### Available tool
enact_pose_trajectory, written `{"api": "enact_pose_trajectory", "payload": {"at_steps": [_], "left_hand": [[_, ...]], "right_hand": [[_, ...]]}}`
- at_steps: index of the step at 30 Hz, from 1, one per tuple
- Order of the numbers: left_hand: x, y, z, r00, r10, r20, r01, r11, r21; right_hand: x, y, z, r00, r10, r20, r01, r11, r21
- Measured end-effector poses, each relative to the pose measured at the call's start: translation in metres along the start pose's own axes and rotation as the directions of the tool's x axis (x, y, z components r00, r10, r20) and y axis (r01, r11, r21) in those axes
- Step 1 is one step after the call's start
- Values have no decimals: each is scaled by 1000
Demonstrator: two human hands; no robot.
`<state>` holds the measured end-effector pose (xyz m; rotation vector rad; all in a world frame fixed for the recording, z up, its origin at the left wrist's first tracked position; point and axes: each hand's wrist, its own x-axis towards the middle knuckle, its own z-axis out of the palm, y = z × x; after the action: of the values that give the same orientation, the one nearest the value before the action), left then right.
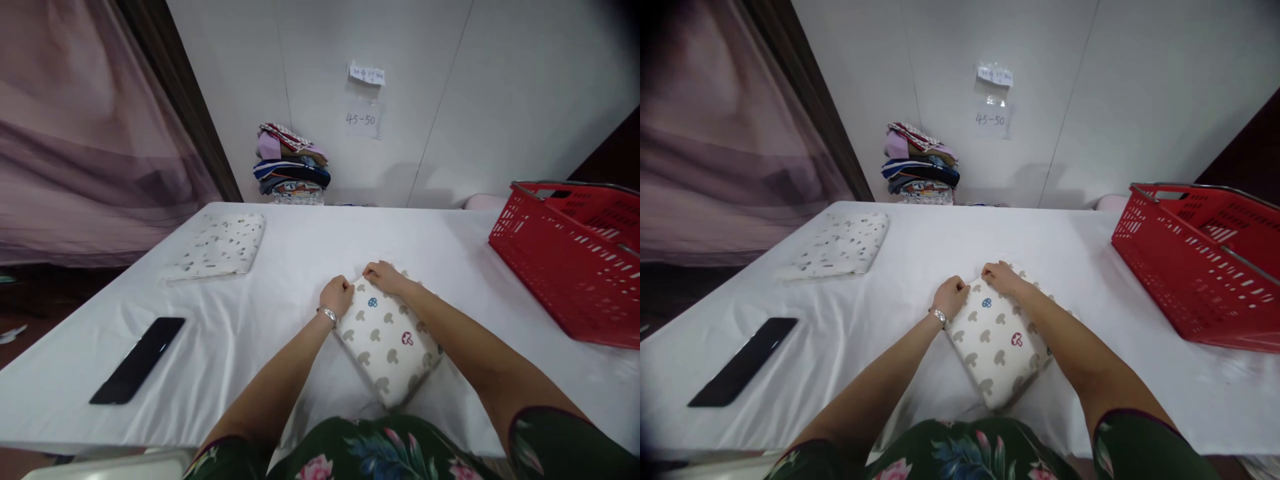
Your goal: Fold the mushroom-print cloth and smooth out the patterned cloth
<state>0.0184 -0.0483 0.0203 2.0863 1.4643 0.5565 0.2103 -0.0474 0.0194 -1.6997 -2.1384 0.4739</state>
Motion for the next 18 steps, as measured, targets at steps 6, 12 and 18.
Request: {"api": "enact_pose_trajectory", "payload": {"at_steps": [6,12,18], "left_hand": [[-1,6,-2,999,33,27,-37,986,162],[-6,9,1,942,282,180,-326,896,301],[-7,6,5,960,207,190,-260,912,317]], "right_hand": [[-2,0,0,999,-32,38,33,999,-41],[-3,-3,-3,998,-23,62,30,994,-107],[-16,-11,-1,999,-46,-15,43,983,-179]]}}
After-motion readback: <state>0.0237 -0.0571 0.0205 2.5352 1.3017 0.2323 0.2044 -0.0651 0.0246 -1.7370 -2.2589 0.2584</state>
